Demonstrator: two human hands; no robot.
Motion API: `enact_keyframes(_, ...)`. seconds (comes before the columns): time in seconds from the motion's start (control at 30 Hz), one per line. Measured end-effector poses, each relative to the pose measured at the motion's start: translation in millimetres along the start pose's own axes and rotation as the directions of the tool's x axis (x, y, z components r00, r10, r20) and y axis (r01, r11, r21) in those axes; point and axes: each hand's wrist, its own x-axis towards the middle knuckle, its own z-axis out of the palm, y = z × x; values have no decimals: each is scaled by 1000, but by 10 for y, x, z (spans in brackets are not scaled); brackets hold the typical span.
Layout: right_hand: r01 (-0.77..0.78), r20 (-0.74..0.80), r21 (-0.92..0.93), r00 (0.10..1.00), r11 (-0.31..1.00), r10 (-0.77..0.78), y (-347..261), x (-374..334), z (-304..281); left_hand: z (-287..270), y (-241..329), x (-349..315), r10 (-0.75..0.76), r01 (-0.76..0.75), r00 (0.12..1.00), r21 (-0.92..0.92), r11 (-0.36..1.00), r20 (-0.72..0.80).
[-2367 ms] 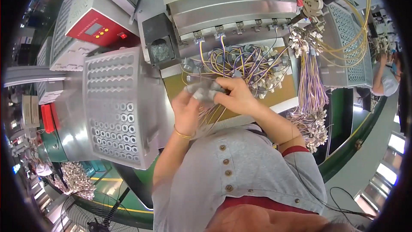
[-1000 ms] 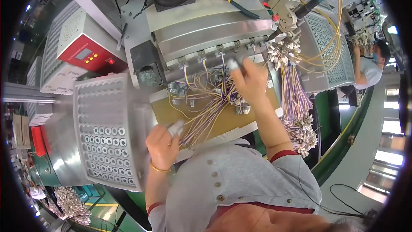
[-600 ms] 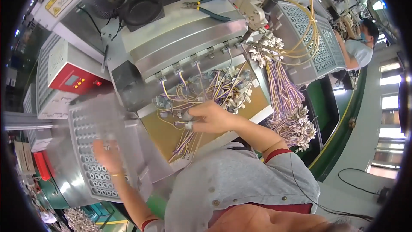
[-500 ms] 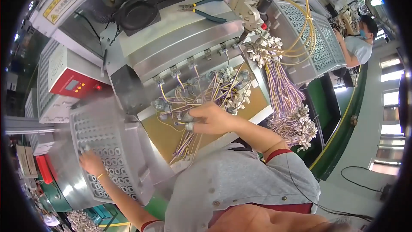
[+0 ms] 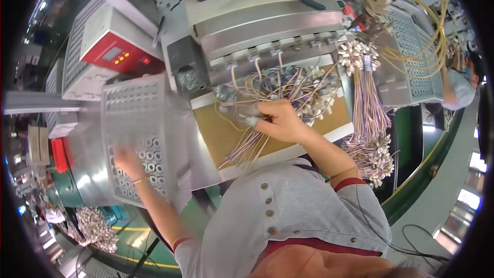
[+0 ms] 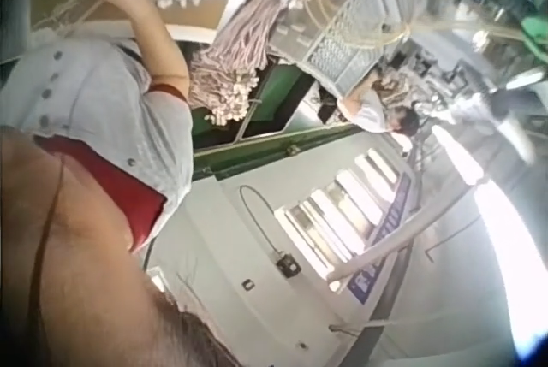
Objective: The person fits components from a tray onto wire harness connectors, places the connectors into a machine to process them, and removes them by hand.
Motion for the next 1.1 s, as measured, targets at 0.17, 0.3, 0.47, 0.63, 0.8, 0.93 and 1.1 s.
enact_keyframes(0.17,18,24,14,1000,1000,-18,49,35,83,535,1321,-783,10,424,821,-621,660,570)
enact_keyframes(0.3,-4,26,55,1000,998,3,86,-5,102,834,1537,-1113,139,541,745,-713,447,652)
enact_keyframes(0.47,1,20,78,1000,997,-2,111,-29,105,902,1600,-1143,201,549,723,-726,413,661)
enact_keyframes(0.63,-18,19,119,1000,993,16,110,-42,96,893,1654,-1173,229,519,748,-764,384,623)
enact_keyframes(0.8,87,73,2,994,996,-87,85,-14,52,902,1739,-1177,269,429,775,-789,440,572)
enact_keyframes(0.93,-121,124,85,986,989,110,47,-50,69,922,1822,-1165,114,546,758,-720,428,643)
enact_keyframes(1.1,-123,54,147,992,982,116,23,-68,0,990,1824,-1133,202,608,728,-753,253,656)
